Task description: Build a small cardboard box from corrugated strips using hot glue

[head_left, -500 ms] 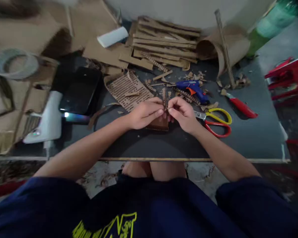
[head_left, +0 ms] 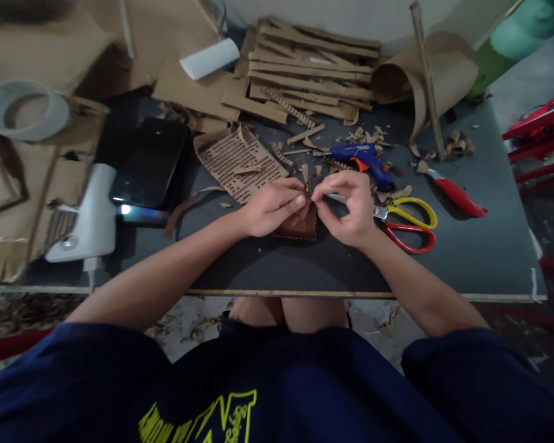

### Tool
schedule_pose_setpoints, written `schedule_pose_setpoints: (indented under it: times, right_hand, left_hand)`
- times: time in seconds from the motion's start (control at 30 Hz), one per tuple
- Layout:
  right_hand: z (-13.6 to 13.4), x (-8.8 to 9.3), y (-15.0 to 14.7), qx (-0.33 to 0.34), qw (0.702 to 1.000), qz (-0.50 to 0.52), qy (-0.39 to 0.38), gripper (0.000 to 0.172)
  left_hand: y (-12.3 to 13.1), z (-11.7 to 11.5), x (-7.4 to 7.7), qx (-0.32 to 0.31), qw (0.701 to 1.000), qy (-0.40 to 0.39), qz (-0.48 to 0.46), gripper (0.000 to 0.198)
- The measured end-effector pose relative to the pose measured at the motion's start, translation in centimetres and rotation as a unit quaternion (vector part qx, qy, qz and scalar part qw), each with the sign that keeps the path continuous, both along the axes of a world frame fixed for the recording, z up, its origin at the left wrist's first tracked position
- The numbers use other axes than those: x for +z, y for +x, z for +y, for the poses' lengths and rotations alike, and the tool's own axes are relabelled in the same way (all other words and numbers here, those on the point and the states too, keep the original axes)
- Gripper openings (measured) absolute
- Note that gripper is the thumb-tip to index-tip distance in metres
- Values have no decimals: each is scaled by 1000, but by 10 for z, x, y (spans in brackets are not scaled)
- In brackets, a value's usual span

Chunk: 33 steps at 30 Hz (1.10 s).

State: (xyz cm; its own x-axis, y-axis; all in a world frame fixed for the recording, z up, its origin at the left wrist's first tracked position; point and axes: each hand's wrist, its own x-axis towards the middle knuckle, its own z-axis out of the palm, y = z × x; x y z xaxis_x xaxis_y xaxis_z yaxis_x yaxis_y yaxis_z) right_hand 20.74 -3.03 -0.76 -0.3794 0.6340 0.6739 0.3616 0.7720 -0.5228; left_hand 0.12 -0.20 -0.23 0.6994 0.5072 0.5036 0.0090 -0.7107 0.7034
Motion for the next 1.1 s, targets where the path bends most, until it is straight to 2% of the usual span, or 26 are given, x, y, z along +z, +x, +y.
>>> schedule_pose_setpoints:
  times: [0.33,0.47,0.63,0.77,0.87,0.97,1.1]
  right_hand:
    - [1,-1,1,13,1000,-12,17,45]
    - [2,2,1,4,999,-42,29,36]
    - [2,4,2,36,996,-71,47,40]
    - [0,-1,-2,59,998,-14,17,46]
    - [-1,-3,-4,77,996,43,27,49]
    - [1,-4,-3,82,996,32,29,49]
    - [2,-8,1,52,998,-8,44,46]
  left_hand:
    - [4,-11,3,41,995,-84,-13,53]
    - [5,-11,1,38,994,-103,-13,53]
    - [5,-11,2,34,992,-114,-34,51]
    - [4,-10,5,50,994,-96,-35,53]
    - [3,-10,8,49,996,-66,-26,54]
    - [3,-12,10,54,997,-45,-14,56]
    - [4,-15,10,54,998,-42,-8,57]
